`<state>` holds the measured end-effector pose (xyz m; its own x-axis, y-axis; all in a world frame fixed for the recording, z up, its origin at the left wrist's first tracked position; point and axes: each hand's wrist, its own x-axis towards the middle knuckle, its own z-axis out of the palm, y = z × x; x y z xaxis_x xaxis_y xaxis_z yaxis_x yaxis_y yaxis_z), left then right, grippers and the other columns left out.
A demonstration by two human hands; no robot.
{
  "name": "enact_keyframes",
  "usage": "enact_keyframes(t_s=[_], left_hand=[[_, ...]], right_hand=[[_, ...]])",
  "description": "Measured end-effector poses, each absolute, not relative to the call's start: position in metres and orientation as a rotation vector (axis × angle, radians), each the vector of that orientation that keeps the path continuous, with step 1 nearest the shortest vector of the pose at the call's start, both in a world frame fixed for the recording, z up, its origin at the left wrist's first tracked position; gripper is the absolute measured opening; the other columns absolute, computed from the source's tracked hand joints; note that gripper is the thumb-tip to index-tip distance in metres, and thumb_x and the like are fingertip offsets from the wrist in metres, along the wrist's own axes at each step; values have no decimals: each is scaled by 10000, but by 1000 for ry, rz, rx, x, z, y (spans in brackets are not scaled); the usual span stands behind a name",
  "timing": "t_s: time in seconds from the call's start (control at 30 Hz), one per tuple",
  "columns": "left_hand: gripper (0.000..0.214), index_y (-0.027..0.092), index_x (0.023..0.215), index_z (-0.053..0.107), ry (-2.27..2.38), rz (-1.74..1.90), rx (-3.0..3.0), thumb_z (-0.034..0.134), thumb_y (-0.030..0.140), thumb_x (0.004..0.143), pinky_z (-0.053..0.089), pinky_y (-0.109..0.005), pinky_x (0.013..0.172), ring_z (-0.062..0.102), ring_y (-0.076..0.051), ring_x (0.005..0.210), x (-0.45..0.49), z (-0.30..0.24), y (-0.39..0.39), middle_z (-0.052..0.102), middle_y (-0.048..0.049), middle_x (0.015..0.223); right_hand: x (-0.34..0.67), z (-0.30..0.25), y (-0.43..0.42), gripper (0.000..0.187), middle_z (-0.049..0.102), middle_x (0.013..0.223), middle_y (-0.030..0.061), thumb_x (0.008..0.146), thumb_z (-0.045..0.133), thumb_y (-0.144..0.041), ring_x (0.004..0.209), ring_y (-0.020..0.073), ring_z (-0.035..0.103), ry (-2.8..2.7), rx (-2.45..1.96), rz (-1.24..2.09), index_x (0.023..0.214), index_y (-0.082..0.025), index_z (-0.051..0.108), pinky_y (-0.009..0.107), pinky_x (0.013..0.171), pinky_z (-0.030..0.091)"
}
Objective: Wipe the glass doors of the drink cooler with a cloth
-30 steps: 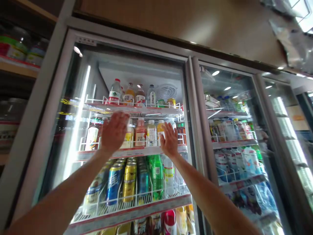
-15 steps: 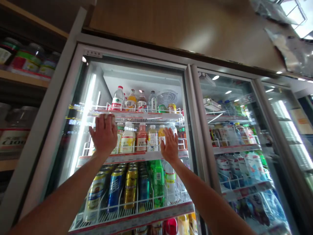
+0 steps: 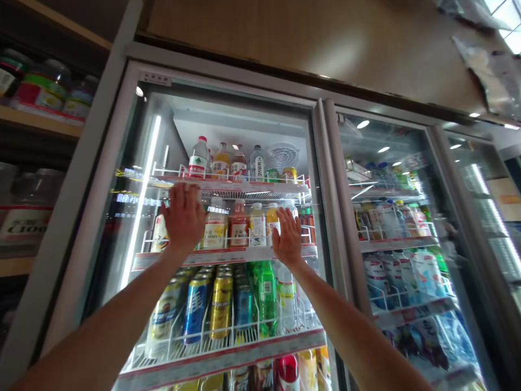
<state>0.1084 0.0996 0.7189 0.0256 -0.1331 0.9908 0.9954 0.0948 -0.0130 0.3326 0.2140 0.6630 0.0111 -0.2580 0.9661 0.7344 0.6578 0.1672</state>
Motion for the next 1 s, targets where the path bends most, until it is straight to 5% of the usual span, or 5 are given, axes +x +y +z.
enact_keyframes(t_s=[0.17, 0.4, 0.57, 0.8, 1.0], left_hand=[[456, 280, 1368, 385, -987, -716, -1443, 294, 281, 921, 201, -478, 1113, 283, -214, 1372, 124, 703, 103, 350, -44, 1472], [523, 117, 1391, 321, -1198, -1381, -807, 324, 310, 905, 290, -635, 1000, 291, -363, 1343, 70, 710, 79, 309, -214, 1456], [468, 254, 1377, 372, -1019, -901, -1362, 294, 295, 917, 224, -500, 1104, 283, -235, 1371, 113, 696, 100, 335, -75, 1477], [530, 95, 1365, 350, -1171, -1358, -881, 285, 342, 900, 311, -619, 987, 314, -383, 1321, 87, 712, 79, 326, -191, 1447], [460, 230, 1356, 395, -1022, -928, -1396, 280, 295, 916, 209, -521, 1106, 297, -252, 1361, 128, 707, 103, 345, -78, 1470]], right_hand=[[334, 662, 214, 477, 490, 1369, 91, 889, 343, -213, 1349, 208, 340, -1351, -444, -810, 1365, -186, 359, 458, 1088, 273], [331, 663, 214, 463, 484, 1372, 102, 885, 355, -230, 1349, 225, 332, -1338, -467, -832, 1343, -176, 388, 472, 1088, 257], [333, 664, 213, 448, 491, 1365, 99, 892, 342, -226, 1347, 214, 337, -1352, -449, -821, 1334, -174, 387, 458, 1088, 264], [331, 664, 215, 464, 477, 1380, 100, 885, 355, -243, 1355, 218, 320, -1332, -480, -846, 1343, -171, 373, 454, 1098, 244], [333, 664, 214, 463, 489, 1371, 88, 889, 340, -237, 1347, 214, 336, -1348, -478, -837, 1348, -184, 357, 450, 1092, 259]])
